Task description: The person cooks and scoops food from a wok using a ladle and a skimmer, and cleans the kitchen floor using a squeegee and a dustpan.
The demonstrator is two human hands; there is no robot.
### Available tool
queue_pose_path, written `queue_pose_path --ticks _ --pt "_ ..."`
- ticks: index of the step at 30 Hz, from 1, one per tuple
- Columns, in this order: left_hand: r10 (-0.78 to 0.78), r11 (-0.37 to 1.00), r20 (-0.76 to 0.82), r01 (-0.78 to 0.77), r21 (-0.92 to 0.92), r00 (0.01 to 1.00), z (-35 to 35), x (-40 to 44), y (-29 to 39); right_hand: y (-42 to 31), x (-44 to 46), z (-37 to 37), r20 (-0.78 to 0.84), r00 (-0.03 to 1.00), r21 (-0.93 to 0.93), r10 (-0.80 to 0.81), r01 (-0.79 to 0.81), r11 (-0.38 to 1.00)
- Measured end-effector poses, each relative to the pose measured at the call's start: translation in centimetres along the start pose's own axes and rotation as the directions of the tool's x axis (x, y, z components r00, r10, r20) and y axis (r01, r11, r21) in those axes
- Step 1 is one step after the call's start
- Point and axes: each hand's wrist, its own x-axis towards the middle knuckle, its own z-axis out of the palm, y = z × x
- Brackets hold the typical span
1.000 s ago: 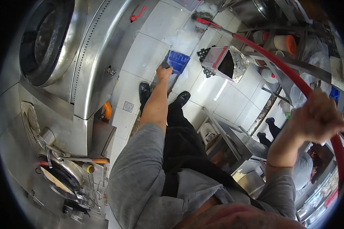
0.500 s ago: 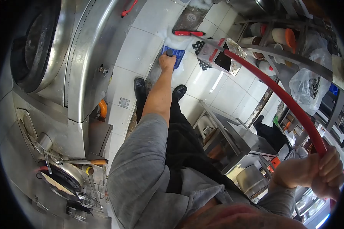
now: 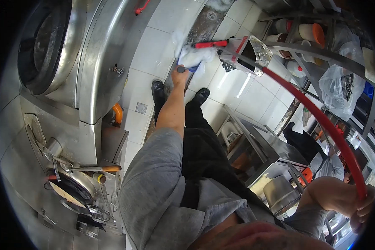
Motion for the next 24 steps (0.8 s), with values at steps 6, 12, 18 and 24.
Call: queue_pose_path --ticks 6,12,18,24 --pt "0.157 0.988 -0.009 -0.157 0.0 0.988 -4.2 -3.7 -1.3 4.2 -4.5 2.2 0.133 0.988 0.251 0.08 -0.112 0.962" --pt "0.148 0.989 -0.093 -0.145 0.041 0.985 -4.4 -3.8 -1.7 4.3 -9.5 4.5 0.393 0.911 0.147 0.123 -0.194 0.97" --pt "0.1 0.989 -0.096 -0.089 0.116 0.99 -3.7 -3.2 0.8 1.2 -6.2 0.3 0.695 0.699 0.236 0.167 -0.442 0.866" --pt "0.057 0.996 -0.075 -0.051 0.075 0.996 -2.7 -1.8 -1.5 -1.0 -3.6 -0.3 0.558 0.812 0.286 0.173 -0.384 0.878"
